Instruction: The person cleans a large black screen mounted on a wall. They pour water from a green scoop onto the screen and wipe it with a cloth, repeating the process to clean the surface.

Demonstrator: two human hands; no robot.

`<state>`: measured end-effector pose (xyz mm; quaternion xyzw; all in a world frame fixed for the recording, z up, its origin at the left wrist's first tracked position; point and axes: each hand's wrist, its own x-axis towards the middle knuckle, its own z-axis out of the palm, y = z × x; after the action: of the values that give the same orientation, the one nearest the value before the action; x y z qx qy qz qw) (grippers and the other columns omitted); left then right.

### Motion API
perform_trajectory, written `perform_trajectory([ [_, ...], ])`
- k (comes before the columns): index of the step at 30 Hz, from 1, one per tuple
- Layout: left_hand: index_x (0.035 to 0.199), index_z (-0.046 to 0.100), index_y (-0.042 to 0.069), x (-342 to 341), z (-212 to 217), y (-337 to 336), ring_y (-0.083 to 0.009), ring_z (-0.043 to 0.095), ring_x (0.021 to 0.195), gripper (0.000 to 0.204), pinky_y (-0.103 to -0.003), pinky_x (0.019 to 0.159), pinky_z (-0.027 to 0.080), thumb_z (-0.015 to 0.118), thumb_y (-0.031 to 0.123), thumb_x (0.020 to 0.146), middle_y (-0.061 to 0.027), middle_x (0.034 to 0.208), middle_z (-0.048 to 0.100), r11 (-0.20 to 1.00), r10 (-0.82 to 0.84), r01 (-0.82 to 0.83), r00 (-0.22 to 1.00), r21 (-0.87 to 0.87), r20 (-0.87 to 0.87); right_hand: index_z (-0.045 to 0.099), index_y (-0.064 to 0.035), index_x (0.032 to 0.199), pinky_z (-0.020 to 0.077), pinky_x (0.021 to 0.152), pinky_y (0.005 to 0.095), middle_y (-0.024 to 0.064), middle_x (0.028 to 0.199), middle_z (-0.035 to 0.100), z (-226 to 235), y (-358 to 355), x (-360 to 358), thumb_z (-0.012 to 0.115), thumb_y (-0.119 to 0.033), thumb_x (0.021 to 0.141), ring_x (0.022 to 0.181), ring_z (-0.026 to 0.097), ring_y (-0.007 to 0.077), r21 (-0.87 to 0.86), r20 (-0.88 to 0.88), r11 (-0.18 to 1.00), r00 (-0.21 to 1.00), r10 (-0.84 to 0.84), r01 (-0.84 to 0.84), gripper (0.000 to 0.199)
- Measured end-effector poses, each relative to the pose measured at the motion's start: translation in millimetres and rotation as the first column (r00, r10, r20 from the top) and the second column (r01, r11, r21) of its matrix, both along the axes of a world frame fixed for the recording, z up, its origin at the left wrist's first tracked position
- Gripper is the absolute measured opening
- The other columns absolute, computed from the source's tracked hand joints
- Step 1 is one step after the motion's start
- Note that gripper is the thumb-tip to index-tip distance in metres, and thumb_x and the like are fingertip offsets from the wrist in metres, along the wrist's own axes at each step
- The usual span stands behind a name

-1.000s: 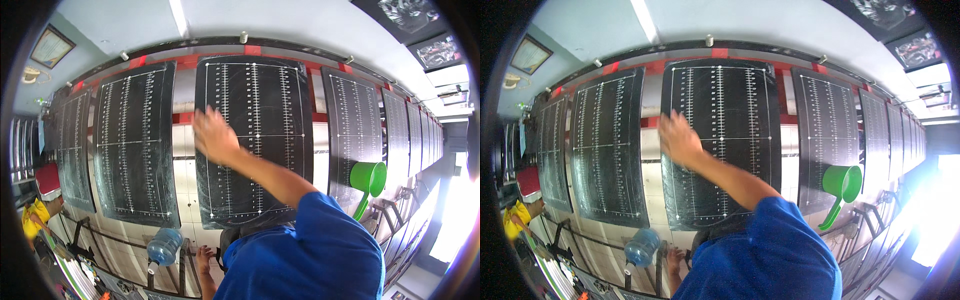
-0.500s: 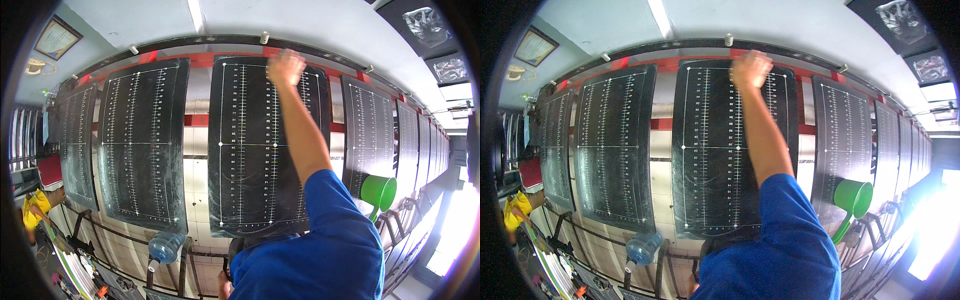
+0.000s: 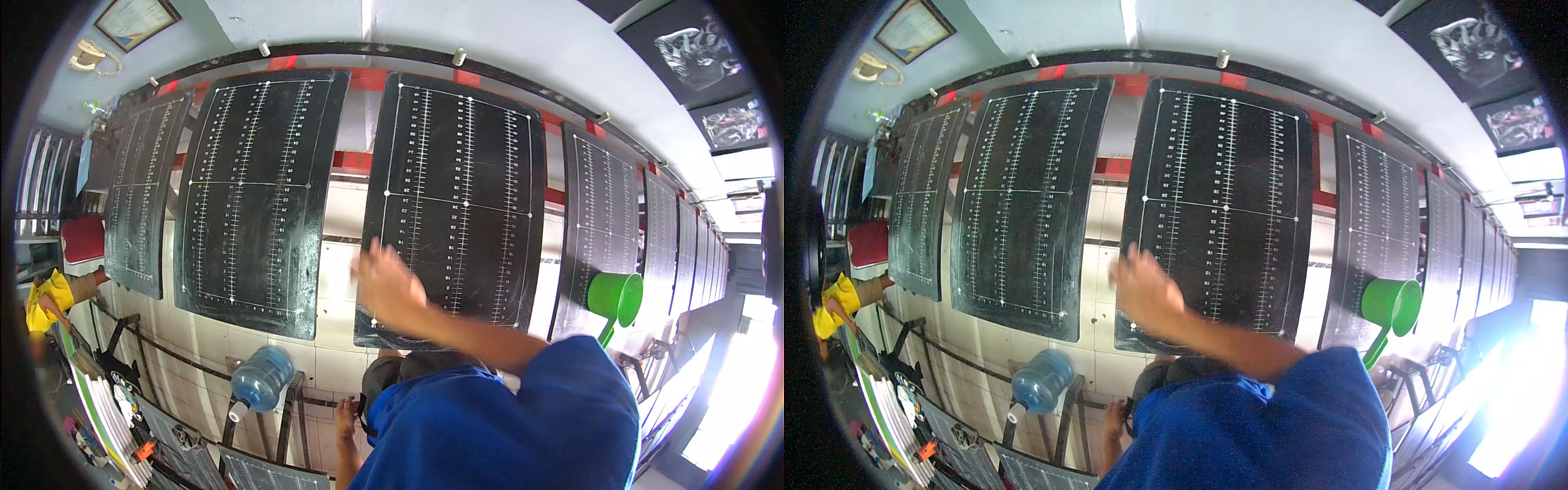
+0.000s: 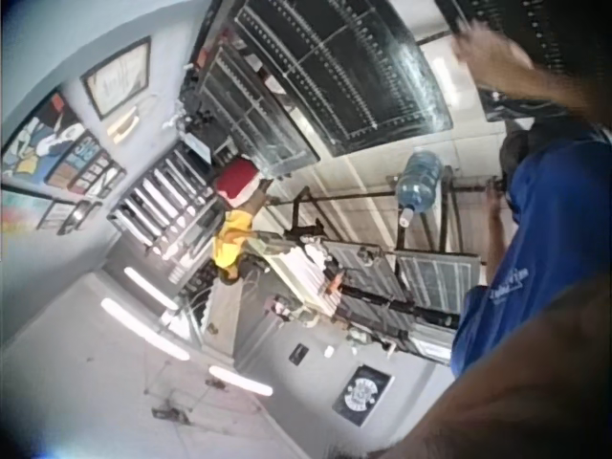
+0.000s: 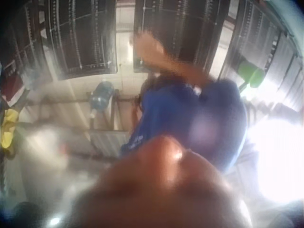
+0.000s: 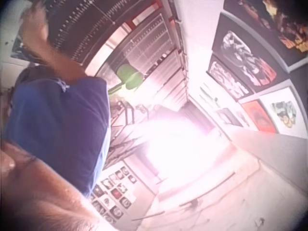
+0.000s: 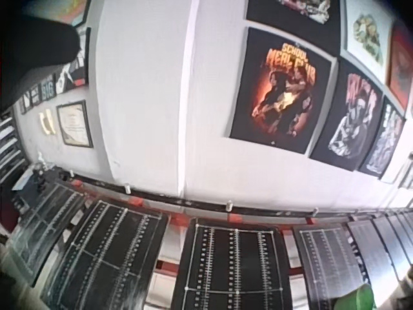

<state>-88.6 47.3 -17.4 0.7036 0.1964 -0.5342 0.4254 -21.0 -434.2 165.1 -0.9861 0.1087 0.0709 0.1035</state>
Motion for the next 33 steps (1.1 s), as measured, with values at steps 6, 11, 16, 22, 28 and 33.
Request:
perform_trajectory([
  [6, 0.126, 0.058, 0.003, 25.8, 10.4, -20.6, -0.0216, 0.068, 0.082, 0.043, -0.034, 0.070, 0.054, 0.055, 0.037, 0.100, -0.0149, 0.105, 0.070, 0.999, 0.022, -0.023, 1.000, 0.041, 0.015, 0.046, -0.0103, 0.148, 0.0256, 0.120, 0.0494, 0.0139, 0.151, 0.045, -32.4, 62.2, -65.2, 0.046, -0.040, 0.101, 0.147, 0.032, 0.0331, 0.161, 0.312, 0.971, 0.943, 0.119, -0.175, 0.055],
  [11, 0.121, 0.058, 0.004, 8.5, 29.8, -9.0, -0.0214, 0.068, 0.083, 0.038, -0.034, 0.069, 0.054, 0.053, 0.037, 0.102, -0.0126, 0.103, 0.070, 0.993, 0.103, -0.105, 0.994, 0.056, 0.040, 0.050, 0.0006, 0.140, 0.0322, 0.116, 0.0546, 0.0237, 0.150, 0.044, -2.1, -126.7, 54.1, 0.050, -0.012, 0.096, 0.140, 0.042, 0.0398, -0.156, 0.159, 0.968, 0.973, -0.170, 0.195, 0.046],
  [16, 0.113, 0.064, 0.002, -13.4, 69.6, -6.0, -0.0213, 0.068, 0.079, 0.036, -0.032, 0.065, 0.054, 0.053, 0.035, 0.102, -0.0094, 0.098, 0.070, 0.986, -0.054, 0.049, 0.998, 0.161, 0.025, 0.034, -0.0108, 0.155, 0.0223, 0.121, 0.0509, 0.0111, 0.161, 0.033, -43.3, -342.9, 26.8, 0.038, -0.035, 0.104, 0.151, 0.025, 0.0336, -0.149, 0.234, 0.712, 0.724, -0.649, 0.686, 0.056],
  [22, 0.111, 0.065, 0.003, -6.2, 53.9, 2.5, -0.0177, 0.067, 0.077, 0.034, -0.029, 0.064, 0.053, 0.055, 0.034, 0.101, -0.0079, 0.095, 0.070, 0.972, -0.190, 0.183, 0.981, 0.150, 0.033, 0.034, -0.0088, 0.155, 0.0169, 0.122, 0.0542, 0.0146, 0.162, 0.031, -71.9, -400.7, -119.3, 0.035, -0.042, 0.105, 0.150, 0.022, 0.0428, -0.021, 0.373, 0.490, 0.461, -0.805, 0.872, 0.061],
  [28, 0.117, 0.064, 0.003, 24.6, 5.2, -0.4, -0.0160, 0.065, 0.084, 0.037, -0.029, 0.070, 0.051, 0.054, 0.035, 0.102, -0.0081, 0.100, 0.070, 0.933, -0.323, 0.350, 0.917, -0.084, 0.233, 0.039, 0.0008, 0.150, 0.0258, 0.118, 0.0561, 0.0233, 0.155, 0.038, -59.7, -174.6, -201.3, 0.051, -0.026, 0.101, 0.143, 0.031, 0.0492, -0.062, 0.446, 0.668, 0.620, -0.646, 0.741, 0.057],
  [33, 0.122, 0.062, 0.003, 57.7, 13.5, -17.3, -0.0177, 0.065, 0.089, 0.037, -0.030, 0.076, 0.051, 0.053, 0.034, 0.103, -0.0095, 0.104, 0.070, 0.970, -0.233, 0.239, 0.967, -0.050, 0.101, 0.034, 0.0039, 0.151, 0.0169, 0.122, 0.0552, 0.0279, 0.159, 0.029, -61.2, 15.7, -303.6, 0.049, -0.023, 0.101, 0.149, 0.019, 0.0488, 0.120, 0.271, 0.581, 0.537, -0.799, 0.805, 0.059],
])
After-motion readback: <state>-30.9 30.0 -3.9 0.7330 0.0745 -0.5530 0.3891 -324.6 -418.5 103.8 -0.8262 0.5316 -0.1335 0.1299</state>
